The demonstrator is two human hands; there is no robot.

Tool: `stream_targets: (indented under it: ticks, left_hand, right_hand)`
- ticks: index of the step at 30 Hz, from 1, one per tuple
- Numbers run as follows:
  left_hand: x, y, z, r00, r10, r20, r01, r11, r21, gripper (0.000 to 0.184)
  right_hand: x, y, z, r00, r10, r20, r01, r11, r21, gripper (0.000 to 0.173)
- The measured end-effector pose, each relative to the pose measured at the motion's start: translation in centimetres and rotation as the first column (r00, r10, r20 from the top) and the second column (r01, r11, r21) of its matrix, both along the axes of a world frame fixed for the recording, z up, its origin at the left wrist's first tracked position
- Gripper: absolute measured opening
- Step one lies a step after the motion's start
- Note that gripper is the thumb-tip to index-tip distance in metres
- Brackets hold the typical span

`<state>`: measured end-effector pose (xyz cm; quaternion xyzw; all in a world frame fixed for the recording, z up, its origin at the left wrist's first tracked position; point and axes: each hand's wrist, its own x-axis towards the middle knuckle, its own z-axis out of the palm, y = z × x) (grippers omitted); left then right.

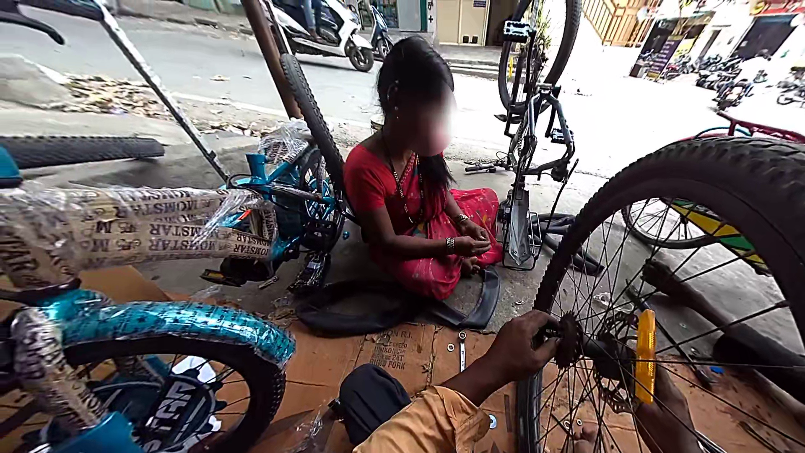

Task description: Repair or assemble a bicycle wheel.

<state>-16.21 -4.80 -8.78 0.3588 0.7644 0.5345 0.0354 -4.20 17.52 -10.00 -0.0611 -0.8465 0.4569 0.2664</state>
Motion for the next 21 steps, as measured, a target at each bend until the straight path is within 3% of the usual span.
stream_targets:
  ticks: [2, 4, 5, 8, 11, 15, 21]
  left_hand:
    - [0.1, 0.2, 0.0, 0.999, -0.021, -0.039, 0.019, 0.999, -0.033, 0.031]
    - [0.3, 0.4, 0.1, 0.997, -0.036, -0.067, 0.030, 0.996, -0.081, 0.033]
    - [0.4, 0.5, 0.2, 0.997, -0.039, -0.074, 0.030, 0.993, -0.112, 0.034]
    - [0.6, 0.6, 0.6, 0.998, -0.045, -0.052, 0.034, 0.978, -0.206, 0.040]
    - [0.6, 0.6, 1.0, 0.998, -0.040, -0.040, 0.030, 0.973, -0.227, 0.040]
    - [0.6, 0.5, 1.0, 0.999, -0.013, 0.034, 0.019, 0.982, -0.189, 0.039]
    - [0.2, 0.7, 0.6, 0.998, -0.043, 0.050, 0.049, 0.989, -0.137, 0.037]
  right_hand:
    - [0.2, -1.1, 1.4, 0.997, -0.065, 0.035, 0.065, 0.998, 0.024, 0.043]
    - [0.9, -3.9, 7.5, 0.955, -0.082, 0.284, 0.092, 0.996, -0.021, 0.038]
    - [0.9, -4.7, 9.0, 0.940, -0.085, 0.329, 0.101, 0.994, -0.031, 0.037]
    - [0.6, -2.6, 3.7, 0.995, -0.078, 0.056, 0.070, 0.989, 0.132, 0.040]
    - [0.6, -2.4, 4.4, 0.980, -0.072, 0.186, 0.057, 0.995, 0.085, 0.032]
    - [-0.3, -0.6, 0.6, 0.998, -0.047, 0.050, 0.041, 0.994, 0.100, 0.037]
    - [-0.7, -0.1, -0.4, 0.998, -0.057, -0.006, 0.057, 0.996, 0.069, 0.036]
